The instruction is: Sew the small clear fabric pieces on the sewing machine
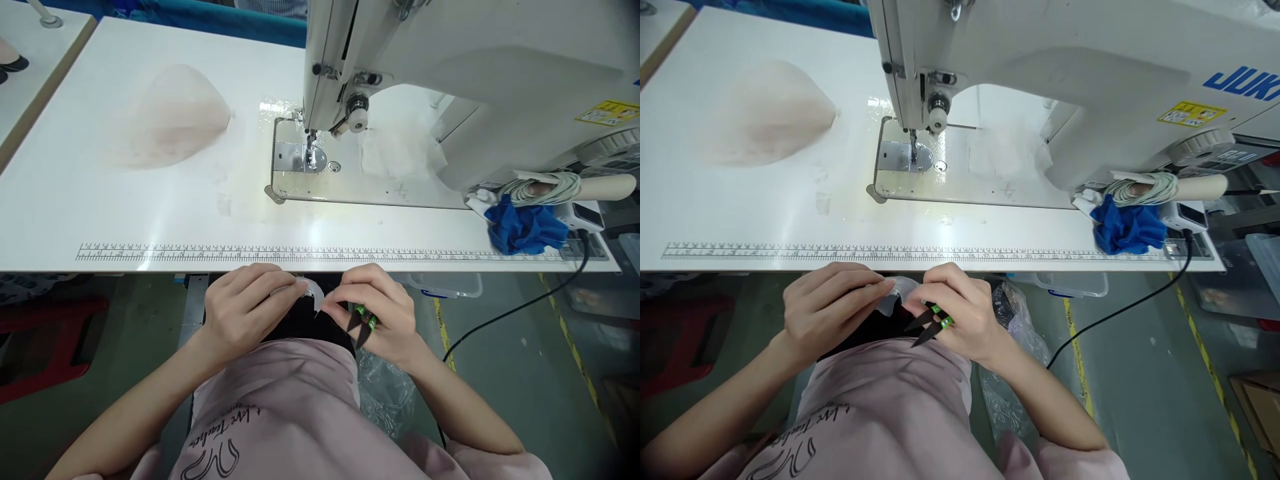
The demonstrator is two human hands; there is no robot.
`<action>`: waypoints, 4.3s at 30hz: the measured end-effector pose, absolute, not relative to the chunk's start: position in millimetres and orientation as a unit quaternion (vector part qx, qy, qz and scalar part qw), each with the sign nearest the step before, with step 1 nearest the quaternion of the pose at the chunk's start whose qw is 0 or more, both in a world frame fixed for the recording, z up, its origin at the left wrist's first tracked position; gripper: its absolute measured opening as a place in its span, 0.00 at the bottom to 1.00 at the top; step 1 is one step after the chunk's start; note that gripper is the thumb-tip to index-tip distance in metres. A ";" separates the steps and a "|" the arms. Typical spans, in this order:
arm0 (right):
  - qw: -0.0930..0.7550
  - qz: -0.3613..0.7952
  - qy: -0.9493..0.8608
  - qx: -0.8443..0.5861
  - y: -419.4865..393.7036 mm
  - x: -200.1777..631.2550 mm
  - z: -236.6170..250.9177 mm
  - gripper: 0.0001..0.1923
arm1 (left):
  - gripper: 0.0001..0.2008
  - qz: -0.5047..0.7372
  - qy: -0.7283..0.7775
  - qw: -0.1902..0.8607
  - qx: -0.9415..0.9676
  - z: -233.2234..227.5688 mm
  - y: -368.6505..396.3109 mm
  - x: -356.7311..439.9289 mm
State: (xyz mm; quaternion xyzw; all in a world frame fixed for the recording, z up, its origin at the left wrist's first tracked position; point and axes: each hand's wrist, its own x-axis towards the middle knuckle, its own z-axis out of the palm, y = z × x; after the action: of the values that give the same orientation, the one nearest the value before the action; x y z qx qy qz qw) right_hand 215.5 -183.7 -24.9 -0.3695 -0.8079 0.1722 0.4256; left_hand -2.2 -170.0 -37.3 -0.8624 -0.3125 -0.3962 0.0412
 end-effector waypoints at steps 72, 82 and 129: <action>0.332 0.334 -0.793 -0.386 -174.3 215.1 -28.6 0.14 | 0.07 -0.458 -0.376 -0.447 -0.670 -36.4 -180.0 0.7; 0.345 0.334 -0.796 -0.368 -172.3 212.2 -29.5 0.13 | 0.04 -0.460 -0.387 -0.438 -0.668 -37.1 -179.3 2.4; 0.373 0.233 -0.682 -0.584 -127.9 281.5 -4.4 0.17 | 0.01 -0.462 -0.434 -0.178 -0.753 -8.6 -126.3 23.7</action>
State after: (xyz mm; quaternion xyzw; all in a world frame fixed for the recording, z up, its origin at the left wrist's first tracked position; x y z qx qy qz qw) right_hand 281.5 -127.9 -4.4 -0.5840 -0.6821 0.2331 0.3734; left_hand 23.7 -126.3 -8.6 -0.7531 -0.4336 -0.4615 -0.1783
